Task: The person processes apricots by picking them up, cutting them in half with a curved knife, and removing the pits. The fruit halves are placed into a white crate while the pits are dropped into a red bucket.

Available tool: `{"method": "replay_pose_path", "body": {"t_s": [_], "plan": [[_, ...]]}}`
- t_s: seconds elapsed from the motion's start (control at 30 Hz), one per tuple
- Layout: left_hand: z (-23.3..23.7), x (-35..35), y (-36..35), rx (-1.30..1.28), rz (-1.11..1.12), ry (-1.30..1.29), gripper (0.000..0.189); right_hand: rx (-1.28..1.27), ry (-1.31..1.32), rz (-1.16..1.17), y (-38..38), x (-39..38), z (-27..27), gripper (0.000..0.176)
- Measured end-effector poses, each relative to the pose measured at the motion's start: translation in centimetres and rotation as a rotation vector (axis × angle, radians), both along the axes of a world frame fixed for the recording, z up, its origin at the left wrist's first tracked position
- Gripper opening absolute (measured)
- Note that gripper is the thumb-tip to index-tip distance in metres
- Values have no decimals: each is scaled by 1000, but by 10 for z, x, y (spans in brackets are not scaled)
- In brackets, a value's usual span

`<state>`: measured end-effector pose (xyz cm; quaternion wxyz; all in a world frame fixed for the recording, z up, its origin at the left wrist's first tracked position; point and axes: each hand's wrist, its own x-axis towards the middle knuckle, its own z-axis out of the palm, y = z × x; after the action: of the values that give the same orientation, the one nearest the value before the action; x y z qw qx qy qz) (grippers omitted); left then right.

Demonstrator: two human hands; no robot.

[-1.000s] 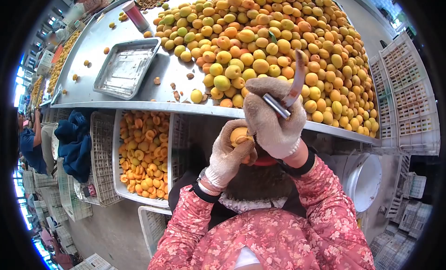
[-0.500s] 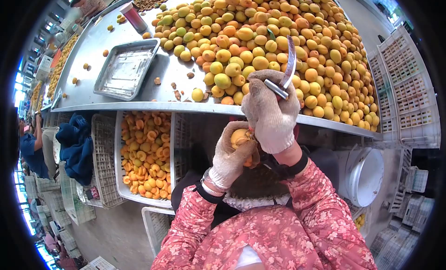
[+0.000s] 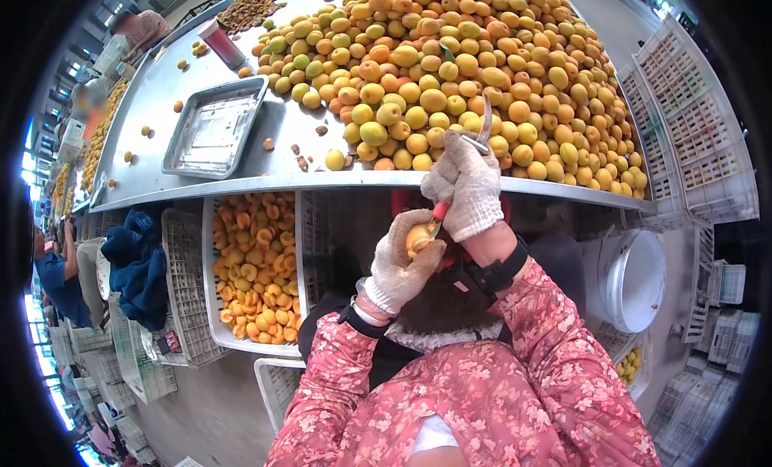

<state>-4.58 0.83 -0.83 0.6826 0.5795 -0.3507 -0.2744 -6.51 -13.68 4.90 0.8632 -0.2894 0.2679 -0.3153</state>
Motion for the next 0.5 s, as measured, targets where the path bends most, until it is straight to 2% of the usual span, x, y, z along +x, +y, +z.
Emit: {"method": "replay_pose_path", "body": {"t_s": [0.03, 0.17, 0.23, 0.3, 0.37, 0.4, 0.47, 0.5], "plan": [[1, 0, 1, 6, 8, -40, 36, 27, 0, 17, 0, -2, -2, 18], [3, 2, 2, -63, 23, -188, 38, 146, -7, 12, 2, -6, -10, 24], [3, 4, 1, -65, 40, -261, 39, 296, -59, 61, 1, -7, -17, 28], [2, 4, 1, -71, 61, -336, 40, 311, -91, 44, 7, -7, -16, 30], [0, 1, 4, -13, 54, -85, 31, 282, -111, 9, 11, -2, -7, 33], [2, 2, 6, -14, 52, -90, 31, 281, -116, 8, 10, -2, -2, 33], [8, 6, 8, -93, -160, 496, 24, 269, -164, -50, 2, -1, 4, 34], [7, 4, 5, -166, -188, 673, 27, 174, -170, -52, -2, -4, 6, 30]]}}
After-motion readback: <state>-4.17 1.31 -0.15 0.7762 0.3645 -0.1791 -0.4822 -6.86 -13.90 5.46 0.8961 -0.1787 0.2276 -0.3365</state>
